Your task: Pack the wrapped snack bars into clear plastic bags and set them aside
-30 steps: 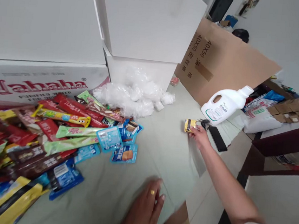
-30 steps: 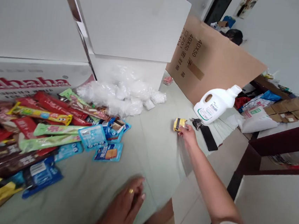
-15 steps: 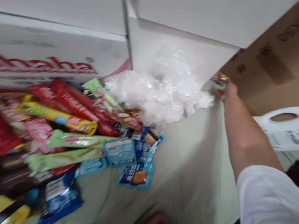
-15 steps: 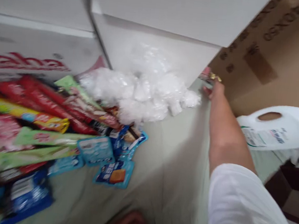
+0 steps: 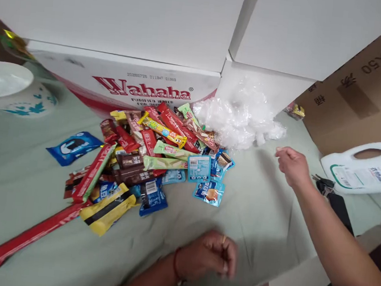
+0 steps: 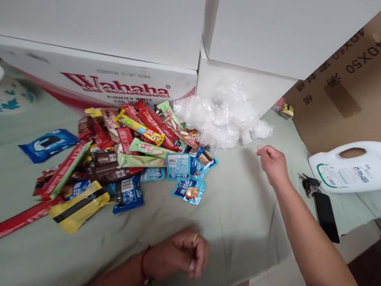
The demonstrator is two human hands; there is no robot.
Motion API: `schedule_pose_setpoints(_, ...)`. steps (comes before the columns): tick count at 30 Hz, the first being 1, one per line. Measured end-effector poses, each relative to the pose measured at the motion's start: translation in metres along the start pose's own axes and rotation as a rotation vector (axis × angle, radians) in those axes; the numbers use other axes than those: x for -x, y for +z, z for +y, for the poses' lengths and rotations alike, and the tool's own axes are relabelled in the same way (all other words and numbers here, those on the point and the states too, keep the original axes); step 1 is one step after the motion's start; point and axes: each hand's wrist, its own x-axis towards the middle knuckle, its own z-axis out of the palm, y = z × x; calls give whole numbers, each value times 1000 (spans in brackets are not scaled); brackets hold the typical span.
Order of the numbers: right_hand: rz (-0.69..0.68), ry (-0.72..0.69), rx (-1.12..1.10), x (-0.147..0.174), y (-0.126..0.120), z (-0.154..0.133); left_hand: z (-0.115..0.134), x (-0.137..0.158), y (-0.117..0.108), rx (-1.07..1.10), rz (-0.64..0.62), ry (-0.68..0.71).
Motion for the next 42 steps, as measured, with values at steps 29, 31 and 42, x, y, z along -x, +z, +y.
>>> schedule_pose_setpoints(29,-181,48,-586,146,40,-79,7,-16,-3,225,147,314)
schedule_pose_setpoints(31,-175,127,-644,170,43,-59,10,-15,-4,261,145,355)
schedule_pose_setpoints(42,-97,86,-562,240,48,-24,1,3,25,-7,449,475)
